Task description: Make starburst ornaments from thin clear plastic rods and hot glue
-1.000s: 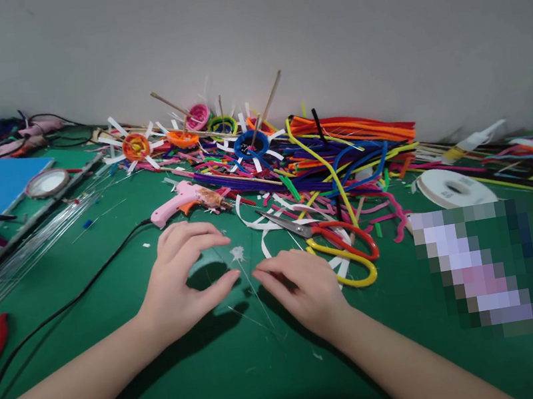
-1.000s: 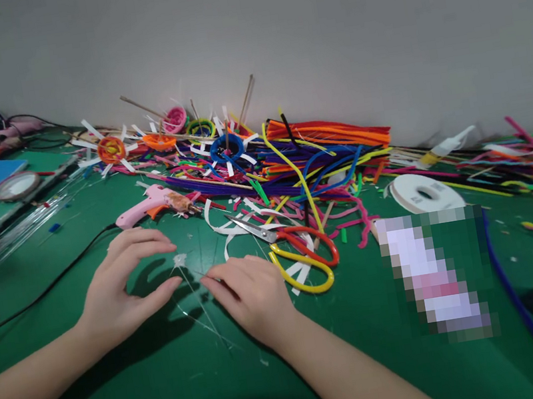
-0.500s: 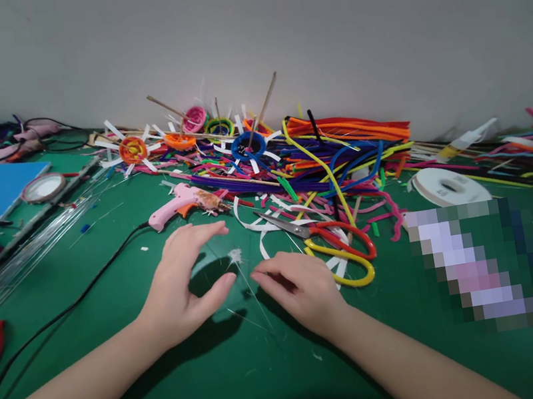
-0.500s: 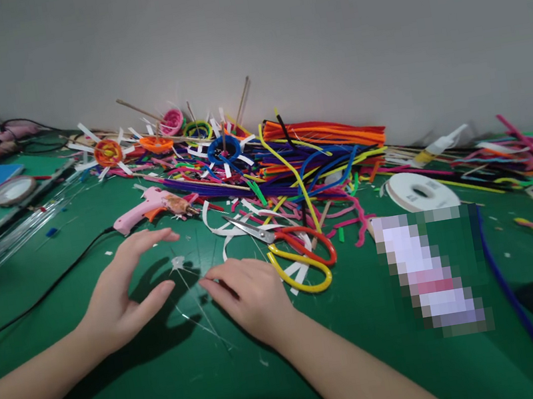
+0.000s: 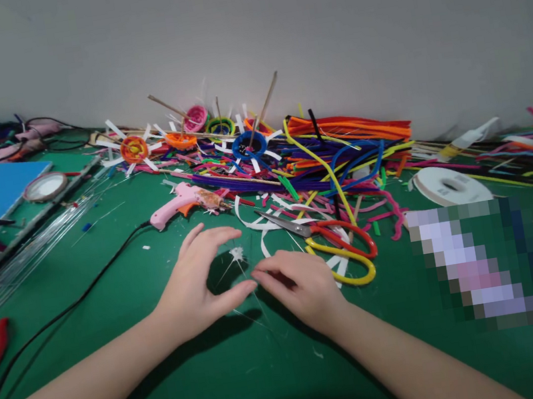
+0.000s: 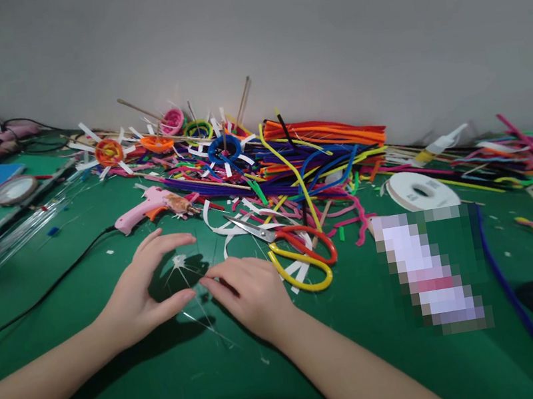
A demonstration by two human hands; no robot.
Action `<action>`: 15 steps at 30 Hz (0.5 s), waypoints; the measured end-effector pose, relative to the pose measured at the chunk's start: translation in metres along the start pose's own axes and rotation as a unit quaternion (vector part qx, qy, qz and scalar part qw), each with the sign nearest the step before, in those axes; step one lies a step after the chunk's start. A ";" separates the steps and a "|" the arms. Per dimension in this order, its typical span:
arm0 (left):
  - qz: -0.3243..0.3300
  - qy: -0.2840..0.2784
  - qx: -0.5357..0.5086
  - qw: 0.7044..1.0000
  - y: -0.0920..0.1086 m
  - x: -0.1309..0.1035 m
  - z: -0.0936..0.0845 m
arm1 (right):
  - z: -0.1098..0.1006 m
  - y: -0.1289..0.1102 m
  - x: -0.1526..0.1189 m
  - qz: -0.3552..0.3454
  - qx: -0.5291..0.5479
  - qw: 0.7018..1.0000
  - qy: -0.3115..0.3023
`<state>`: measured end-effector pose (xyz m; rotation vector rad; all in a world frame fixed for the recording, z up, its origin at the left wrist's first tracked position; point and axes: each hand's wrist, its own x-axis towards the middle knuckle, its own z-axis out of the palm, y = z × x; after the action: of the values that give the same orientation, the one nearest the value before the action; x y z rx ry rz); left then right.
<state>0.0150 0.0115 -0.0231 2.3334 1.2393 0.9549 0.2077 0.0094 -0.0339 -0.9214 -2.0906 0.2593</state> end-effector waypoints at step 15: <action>-0.033 -0.026 -0.057 0.997 0.001 0.000 0.003 | 0.000 0.000 0.000 0.002 0.005 1.000 0.000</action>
<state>0.0172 0.0109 -0.0247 2.2005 1.2020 0.9135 0.2077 0.0095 -0.0337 -0.9207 -2.0868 0.2715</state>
